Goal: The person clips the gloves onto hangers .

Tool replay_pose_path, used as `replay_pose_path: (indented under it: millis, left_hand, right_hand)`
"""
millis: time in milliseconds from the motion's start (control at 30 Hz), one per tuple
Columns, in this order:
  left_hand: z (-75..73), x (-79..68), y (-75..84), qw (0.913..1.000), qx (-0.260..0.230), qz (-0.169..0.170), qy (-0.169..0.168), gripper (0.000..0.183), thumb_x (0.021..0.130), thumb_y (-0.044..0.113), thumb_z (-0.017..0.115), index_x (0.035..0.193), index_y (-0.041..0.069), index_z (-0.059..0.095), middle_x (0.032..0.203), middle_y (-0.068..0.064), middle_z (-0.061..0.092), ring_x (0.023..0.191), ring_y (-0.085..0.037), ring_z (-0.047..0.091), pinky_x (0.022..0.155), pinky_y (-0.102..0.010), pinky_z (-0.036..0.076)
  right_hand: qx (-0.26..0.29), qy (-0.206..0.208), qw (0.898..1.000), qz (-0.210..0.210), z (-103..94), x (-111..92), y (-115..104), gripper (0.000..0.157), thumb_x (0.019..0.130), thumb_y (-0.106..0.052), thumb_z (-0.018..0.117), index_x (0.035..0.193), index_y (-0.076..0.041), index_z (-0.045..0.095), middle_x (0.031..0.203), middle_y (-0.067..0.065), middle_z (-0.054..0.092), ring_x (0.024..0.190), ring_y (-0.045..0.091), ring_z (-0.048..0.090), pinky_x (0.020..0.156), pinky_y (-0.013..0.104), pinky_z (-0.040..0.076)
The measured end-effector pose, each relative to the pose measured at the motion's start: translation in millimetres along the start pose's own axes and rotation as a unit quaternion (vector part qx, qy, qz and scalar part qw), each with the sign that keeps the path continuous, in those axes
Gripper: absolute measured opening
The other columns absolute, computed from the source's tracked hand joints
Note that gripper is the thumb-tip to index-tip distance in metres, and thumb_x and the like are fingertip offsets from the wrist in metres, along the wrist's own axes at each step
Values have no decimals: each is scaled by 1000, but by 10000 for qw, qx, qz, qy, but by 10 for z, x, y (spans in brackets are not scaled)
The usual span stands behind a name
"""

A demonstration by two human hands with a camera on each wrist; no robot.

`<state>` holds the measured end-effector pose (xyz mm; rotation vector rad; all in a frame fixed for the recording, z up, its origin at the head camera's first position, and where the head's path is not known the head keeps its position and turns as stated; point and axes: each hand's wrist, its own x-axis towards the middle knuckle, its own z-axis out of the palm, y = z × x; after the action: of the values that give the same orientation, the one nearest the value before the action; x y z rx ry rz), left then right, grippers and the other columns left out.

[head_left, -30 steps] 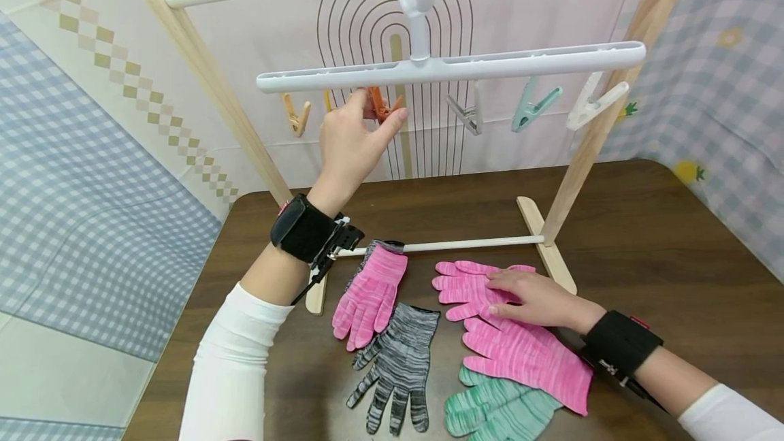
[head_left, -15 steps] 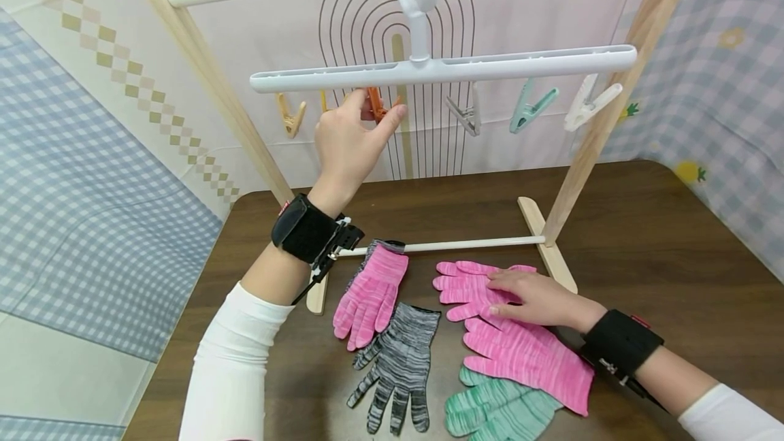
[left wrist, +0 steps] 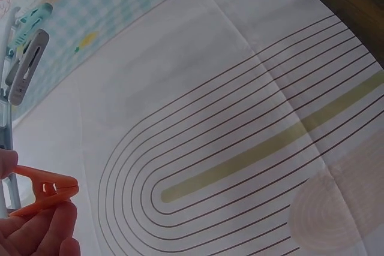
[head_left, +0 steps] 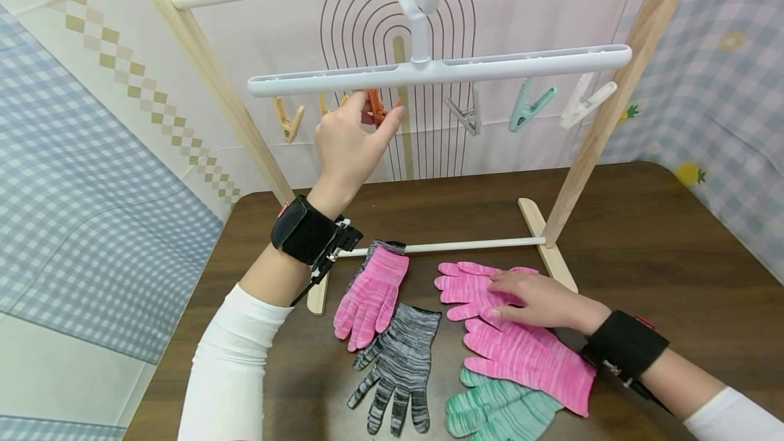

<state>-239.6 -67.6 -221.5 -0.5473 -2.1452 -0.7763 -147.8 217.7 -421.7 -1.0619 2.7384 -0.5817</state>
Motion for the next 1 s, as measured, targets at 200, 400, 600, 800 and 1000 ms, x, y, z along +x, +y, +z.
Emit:
replay_pose_path:
  millis: [200,400,600,800,1000]
  left_hand:
    - [5,9,-11,10000,-24,20,-47,33,84,39,58,82,7,57,77,-6,65,67,-19,57,56,-37,42]
    - [3,13,-11,10000,-4,8,-72,34,84,39,58,86,6,57,77,-7,64,67,-19,57,57,-37,43]
    - [1,18,-5,10000,39,49,-66,34,84,39,58,86,5,57,77,-7,64,66,-19,56,57,-37,43]
    - [1,20,-7,9999,12,38,-110,34,84,40,58,87,5,57,77,-7,64,67,-19,56,57,-37,43]
    - [-3,17,-14,9999,3,33,-142,34,84,39,58,87,5,56,78,-7,64,68,-19,56,58,-37,43]
  right_hand:
    - [-34,154,9996,-218,-6,-2,-55,49,86,-40,56,114,-1,58,116,19,58,109,32,52,86,50,45]
    - [189,393,9981,-440,-11,56,-171,42,88,-35,55,114,-2,58,113,13,60,107,27,54,86,47,46]
    - [223,632,9968,-440,-18,143,-303,33,85,-25,60,110,-5,60,101,5,64,88,14,57,77,39,50]
    - [132,885,9959,-104,20,220,-421,27,82,-20,62,104,-5,61,85,-1,62,61,2,45,58,27,46]
    - [122,800,9967,81,61,282,-502,25,81,-19,62,103,-6,62,86,1,63,68,6,54,59,30,49]
